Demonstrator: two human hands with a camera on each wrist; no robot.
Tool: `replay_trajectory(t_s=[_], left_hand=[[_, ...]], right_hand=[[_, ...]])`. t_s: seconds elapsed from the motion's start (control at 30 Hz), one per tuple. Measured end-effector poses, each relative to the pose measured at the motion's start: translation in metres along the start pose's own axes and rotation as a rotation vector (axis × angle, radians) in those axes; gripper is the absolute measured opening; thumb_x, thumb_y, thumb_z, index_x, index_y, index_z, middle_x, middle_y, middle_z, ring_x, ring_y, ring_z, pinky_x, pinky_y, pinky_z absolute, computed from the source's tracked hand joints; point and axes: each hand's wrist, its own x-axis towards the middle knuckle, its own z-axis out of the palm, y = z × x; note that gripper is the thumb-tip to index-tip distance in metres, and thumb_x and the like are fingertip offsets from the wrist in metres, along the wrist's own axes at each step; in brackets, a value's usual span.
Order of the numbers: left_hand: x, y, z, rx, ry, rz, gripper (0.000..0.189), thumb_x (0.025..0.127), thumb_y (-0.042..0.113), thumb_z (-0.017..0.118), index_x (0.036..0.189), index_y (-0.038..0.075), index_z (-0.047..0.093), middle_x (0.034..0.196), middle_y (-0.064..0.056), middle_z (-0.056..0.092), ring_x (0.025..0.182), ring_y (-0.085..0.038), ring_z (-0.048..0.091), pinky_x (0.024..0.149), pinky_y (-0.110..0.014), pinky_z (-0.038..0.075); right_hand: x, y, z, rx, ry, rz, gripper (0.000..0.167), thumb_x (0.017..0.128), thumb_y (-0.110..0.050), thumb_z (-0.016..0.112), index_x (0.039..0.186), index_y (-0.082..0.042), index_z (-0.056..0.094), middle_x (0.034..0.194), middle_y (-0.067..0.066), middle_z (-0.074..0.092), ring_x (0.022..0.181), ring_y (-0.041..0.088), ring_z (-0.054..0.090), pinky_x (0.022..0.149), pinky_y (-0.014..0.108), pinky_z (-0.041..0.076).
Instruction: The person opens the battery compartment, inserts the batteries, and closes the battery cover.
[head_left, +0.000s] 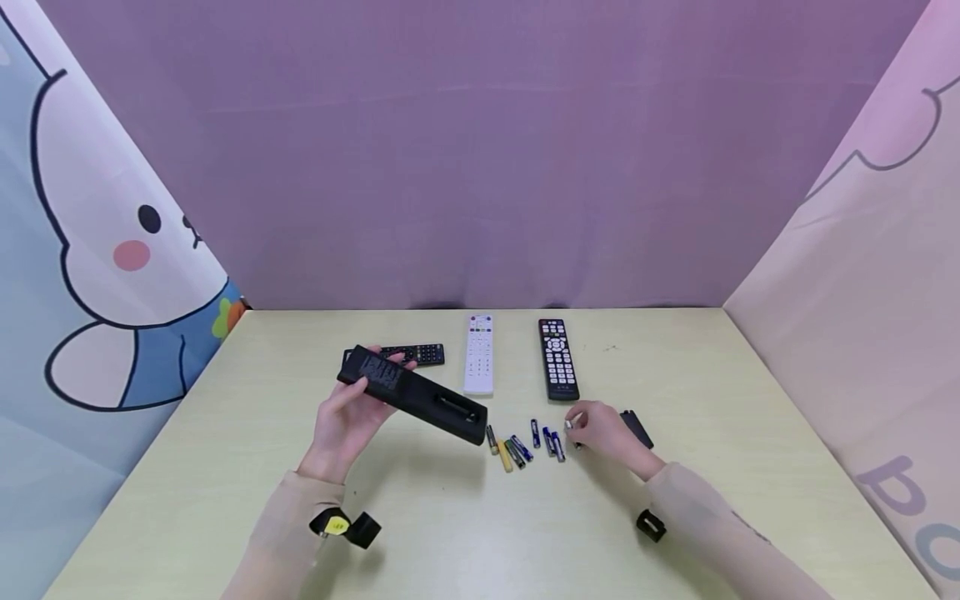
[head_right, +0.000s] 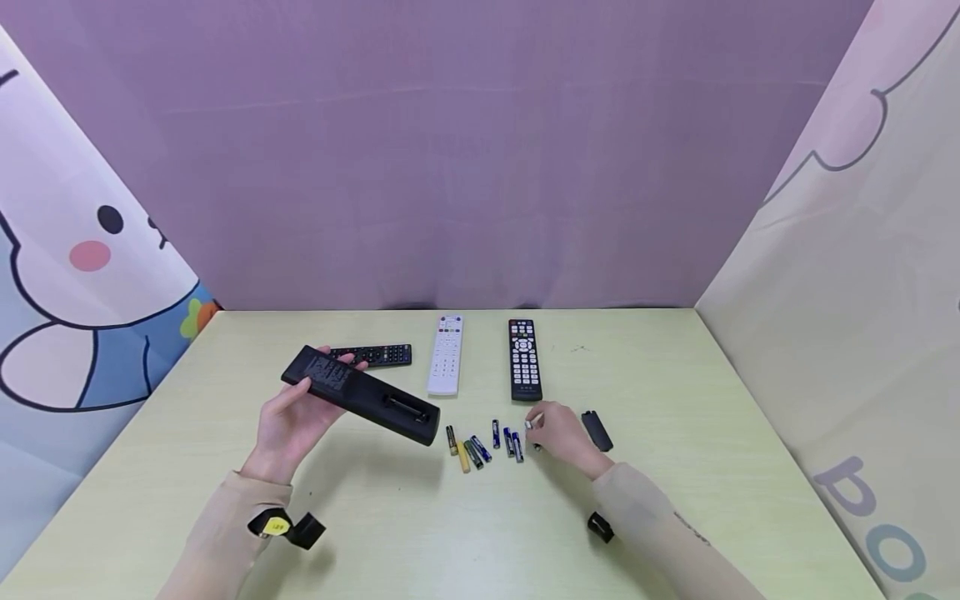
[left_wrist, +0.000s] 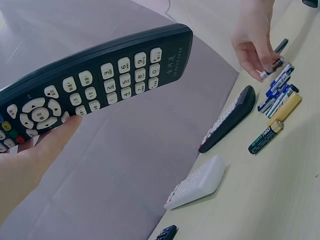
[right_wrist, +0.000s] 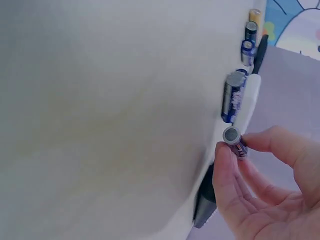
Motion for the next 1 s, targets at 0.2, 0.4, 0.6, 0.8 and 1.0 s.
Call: replay_trajectory(t_s=[0.2,0.4,0.6,0.8,1.0], left_hand=[[0.001,-0.001,-0.001,0.007,-0.003,-0.004,0.031,0.091,0.002,0.033,0.122,0.005,0.041,0.126,-0.021,0.042,0.120,-0.039,0.037,0.095,-0.048,0.033],[0.001,-0.003,-0.001,-0.005,-0.025,-0.004,0.032,0.091,0.003,0.035,0.122,0.005,0.040,0.125,-0.021,0.043,0.121,-0.039,0.037,0.096,-0.048,0.032],[0.002,-0.004,0.000,-0.017,-0.034,-0.005,0.032,0.091,0.004,0.034,0.123,0.005,0.040,0.126,-0.021,0.043,0.122,-0.039,0.035,0.096,-0.048,0.031],[0.002,-0.005,0.002,-0.019,-0.039,-0.003,0.032,0.092,0.004,0.032,0.123,0.005,0.038,0.124,-0.020,0.044,0.122,-0.039,0.035,0.096,-0.048,0.031],[0.002,-0.006,0.005,-0.043,-0.041,-0.008,0.032,0.091,0.004,0.033,0.123,0.004,0.035,0.124,-0.021,0.043,0.122,-0.039,0.034,0.097,-0.049,0.030]], right_hand=[[-0.003,-0.004,-0.011,0.058,0.053,-0.072,0.023,0.075,-0.002,0.061,0.097,0.004,0.058,0.072,0.005,0.058,0.061,0.013,0.054,0.051,0.025,0.045],[-0.006,-0.011,-0.018,0.139,0.105,-0.119,0.021,0.076,-0.002,0.061,0.097,0.002,0.058,0.076,0.006,0.060,0.064,0.014,0.056,0.053,0.025,0.046],[-0.011,-0.022,-0.022,0.270,0.122,-0.171,0.025,0.077,0.001,0.061,0.100,0.007,0.055,0.081,0.011,0.061,0.069,0.018,0.058,0.061,0.023,0.049],[-0.020,-0.039,-0.026,0.444,0.098,-0.154,0.029,0.079,-0.003,0.061,0.104,0.009,0.052,0.091,0.017,0.061,0.079,0.030,0.061,0.068,0.024,0.050],[-0.027,-0.054,-0.028,0.571,0.076,-0.141,0.032,0.080,-0.007,0.062,0.106,0.008,0.051,0.095,0.018,0.061,0.080,0.024,0.063,0.073,0.027,0.050]])
